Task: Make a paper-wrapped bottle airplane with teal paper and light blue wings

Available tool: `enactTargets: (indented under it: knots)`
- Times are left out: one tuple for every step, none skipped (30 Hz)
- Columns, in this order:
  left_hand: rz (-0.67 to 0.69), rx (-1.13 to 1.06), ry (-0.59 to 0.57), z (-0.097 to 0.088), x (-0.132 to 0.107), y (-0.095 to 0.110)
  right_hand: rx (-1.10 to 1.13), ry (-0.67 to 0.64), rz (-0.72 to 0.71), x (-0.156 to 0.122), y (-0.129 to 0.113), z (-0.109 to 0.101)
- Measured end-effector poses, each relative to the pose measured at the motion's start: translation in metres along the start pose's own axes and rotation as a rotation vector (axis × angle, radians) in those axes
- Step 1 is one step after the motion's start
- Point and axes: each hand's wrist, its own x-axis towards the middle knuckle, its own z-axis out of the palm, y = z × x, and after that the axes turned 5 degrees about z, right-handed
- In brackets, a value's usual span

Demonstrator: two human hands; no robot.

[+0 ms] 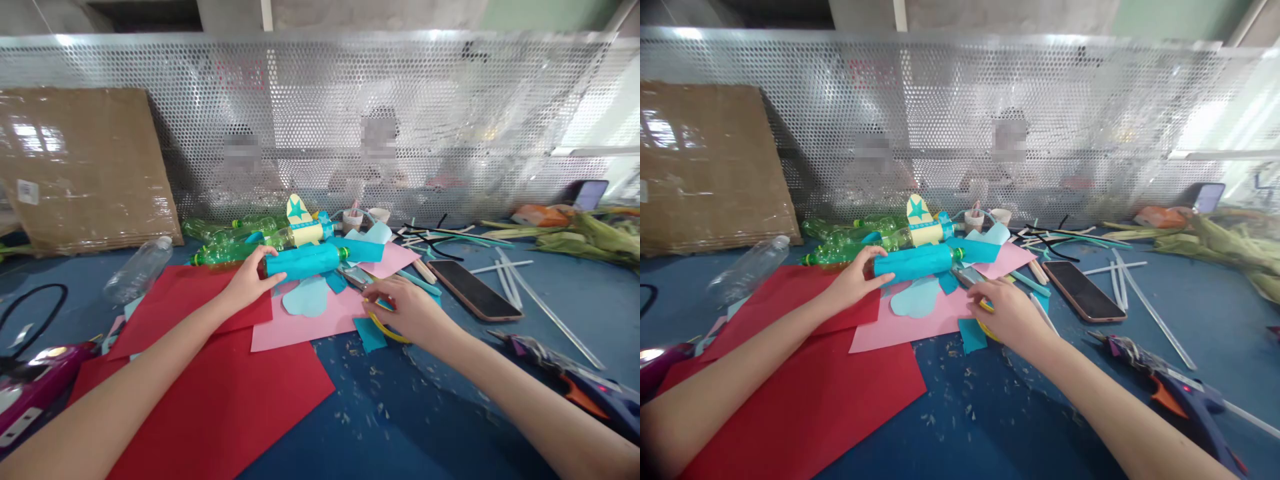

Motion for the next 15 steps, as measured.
enactTargets:
  knots:
    - [0.017, 0.026, -0.018, -0.002, 0.0, 0.001, -0.008, -0.059, -0.026, -0.001, -0.003, -0.002]
    - [0.032, 0.055, -0.026, -0.003, 0.001, 0.003, -0.015, -0.117, -0.054, -0.002, -0.006, -0.003]
    - [0.046, 0.086, -0.024, -0.004, 0.001, 0.005, -0.022, -0.17, -0.079, -0.003, -0.009, -0.005]
    - [0.06, 0.118, -0.014, -0.005, 0.0, 0.007, -0.028, -0.214, -0.097, -0.003, -0.011, -0.006]
    - [0.075, 0.15, -0.003, -0.005, 0.0, 0.01, -0.033, -0.251, -0.107, -0.003, -0.013, -0.007]
    - [0.09, 0.178, 0.008, -0.004, -0.001, 0.012, -0.036, -0.278, -0.111, -0.004, -0.014, -0.008]
    - [0.103, 0.197, 0.016, -0.004, -0.002, 0.015, -0.037, -0.298, -0.111, -0.004, -0.015, -0.008]
    - [0.119, 0.217, 0.022, -0.003, -0.002, 0.017, -0.037, -0.313, -0.11, -0.004, -0.015, -0.008]
    - [0.14, 0.245, 0.03, -0.002, -0.003, 0.02, -0.036, -0.325, -0.107, -0.004, -0.016, -0.008]
    - [0.166, 0.284, 0.042, -0.001, -0.003, 0.023, -0.034, -0.332, -0.1, -0.003, -0.016, -0.007]
    - [0.194, 0.334, 0.047, 0.0, -0.004, 0.026, -0.035, -0.333, -0.089, -0.004, -0.016, -0.007]
    - [0.224, 0.386, 0.038, 0.001, -0.004, 0.028, -0.035, -0.33, -0.075, -0.004, -0.016, -0.007]
    - [0.253, 0.43, 0.012, 0.002, -0.005, 0.031, -0.035, -0.322, -0.058, -0.004, -0.016, -0.006]
    - [0.277, 0.459, -0.031, 0.004, -0.006, 0.034, -0.034, -0.313, -0.042, -0.004, -0.016, -0.006]
    - [0.294, 0.469, -0.088, 0.005, -0.007, 0.036, -0.032, -0.303, -0.028, -0.004, -0.017, -0.006]
